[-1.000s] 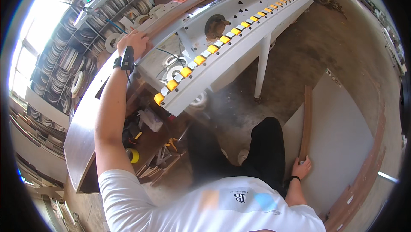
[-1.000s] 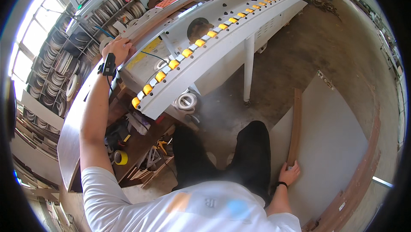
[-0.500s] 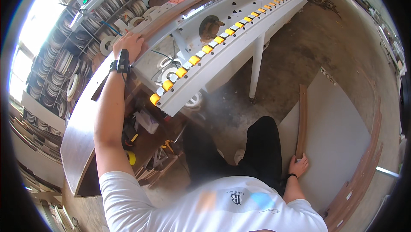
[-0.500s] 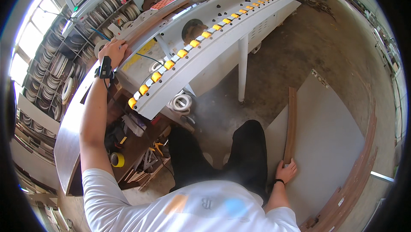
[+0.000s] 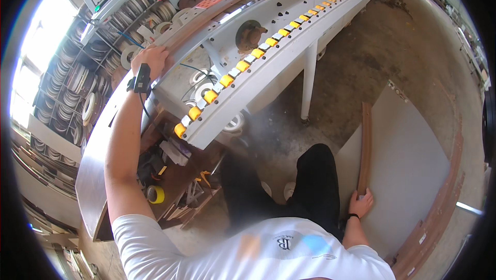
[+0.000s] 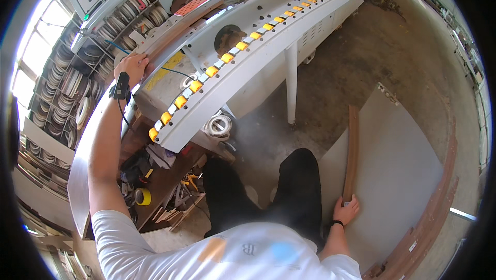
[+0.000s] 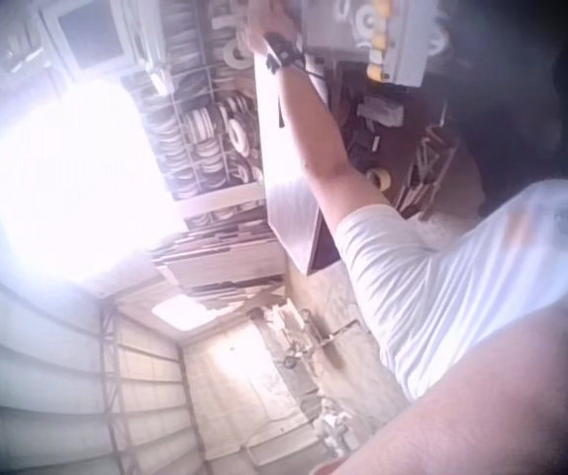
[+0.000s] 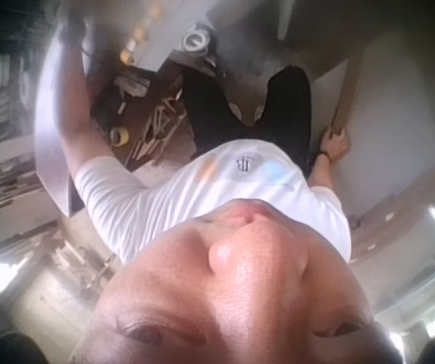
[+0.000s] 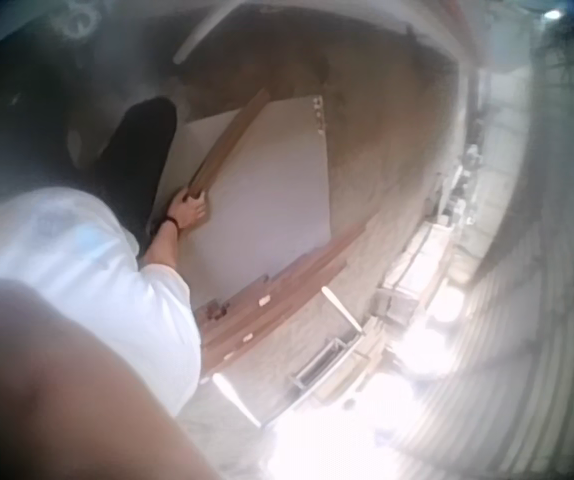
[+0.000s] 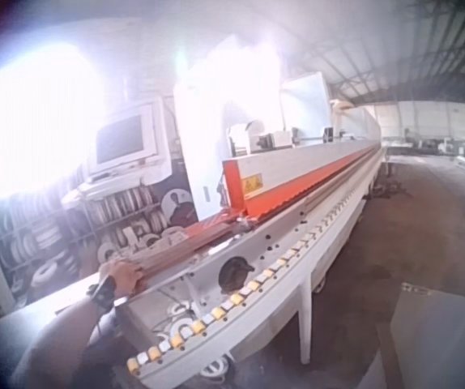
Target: Feeding wooden planks into an industrial edge banding machine.
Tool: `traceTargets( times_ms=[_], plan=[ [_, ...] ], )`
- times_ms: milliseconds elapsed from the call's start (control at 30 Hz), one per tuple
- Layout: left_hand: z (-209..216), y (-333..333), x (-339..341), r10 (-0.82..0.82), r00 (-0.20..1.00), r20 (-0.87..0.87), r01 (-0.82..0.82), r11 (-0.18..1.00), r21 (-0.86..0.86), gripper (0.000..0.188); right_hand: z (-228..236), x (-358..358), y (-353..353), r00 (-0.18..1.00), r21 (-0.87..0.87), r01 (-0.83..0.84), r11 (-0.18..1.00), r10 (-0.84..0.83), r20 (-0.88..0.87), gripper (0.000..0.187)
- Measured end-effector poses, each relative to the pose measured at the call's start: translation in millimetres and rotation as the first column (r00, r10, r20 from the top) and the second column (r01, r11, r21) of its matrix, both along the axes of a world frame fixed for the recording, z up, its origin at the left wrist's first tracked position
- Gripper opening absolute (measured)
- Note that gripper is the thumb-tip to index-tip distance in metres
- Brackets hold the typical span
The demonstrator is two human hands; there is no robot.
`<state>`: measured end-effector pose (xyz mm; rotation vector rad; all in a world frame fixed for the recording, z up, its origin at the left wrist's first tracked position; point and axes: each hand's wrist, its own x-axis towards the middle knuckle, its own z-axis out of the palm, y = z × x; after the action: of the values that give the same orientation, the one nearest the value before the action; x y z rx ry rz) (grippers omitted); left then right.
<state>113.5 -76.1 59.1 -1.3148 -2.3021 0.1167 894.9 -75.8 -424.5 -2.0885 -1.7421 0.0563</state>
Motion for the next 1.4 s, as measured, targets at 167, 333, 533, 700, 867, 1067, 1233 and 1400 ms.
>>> traceTargets(
  times_ms=[167, 333, 533, 700, 867, 1067, 1233, 1400],
  plan=[
    [-8.9, 47.6, -11.9, 0.047, 0.998, 0.045, -0.046, 0.999, -0.009, 0.033, 0.1, -0.3, 2.2, 1.000, -0.001, -0.010, 1.000, 0.010, -0.003, 0.060],
    [-23.0, 101.3, -17.0, -0.050, 0.998, -0.032, 0.051, 0.998, 0.031, 0.038, -6.6, 4.4, 2.2, 0.999, 0.004, -0.011, 1.000, 0.011, 0.038, 0.061],
    [-23.0, 106.9, -18.0, -0.079, 0.997, 0.006, 0.078, 0.992, 0.097, 0.040, 7.6, -0.2, 2.8, 0.999, -0.024, 0.006, 1.000, -0.007, -0.034, 0.066],
    [-31.3, 97.3, -23.3, -0.098, 0.993, -0.060, 0.106, 0.985, 0.139, 0.037, 7.9, 7.2, -4.4, 0.992, -0.054, -0.002, 0.999, -0.005, -0.124, 0.072],
    [-26.3, 82.6, -10.7, -0.119, 0.992, -0.041, 0.124, 0.981, 0.150, 0.036, 26.9, 15.1, -27.1, 0.978, -0.208, 0.169, 0.964, -0.189, -0.084, 0.069],
    [-30.6, 51.8, -64.8, -0.218, 0.968, -0.127, 0.226, 0.973, 0.053, 0.030, 61.2, 5.6, -24.9, 0.946, -0.118, 0.215, 0.969, -0.237, -0.221, 0.063],
    [-14.9, 34.2, -8.2, -0.162, 0.986, -0.036, 0.159, 0.985, -0.061, 0.034, 90.5, 12.2, -33.8, 0.947, 0.025, 0.191, 0.981, -0.177, -0.267, 0.062],
    [1.7, 17.5, 110.4, -0.609, 0.787, -0.101, 0.616, 0.765, 0.188, 0.037, 138.9, -1.4, -22.4, 0.938, 0.359, -0.041, 0.933, 0.160, -0.309, 0.063]
  ],
)
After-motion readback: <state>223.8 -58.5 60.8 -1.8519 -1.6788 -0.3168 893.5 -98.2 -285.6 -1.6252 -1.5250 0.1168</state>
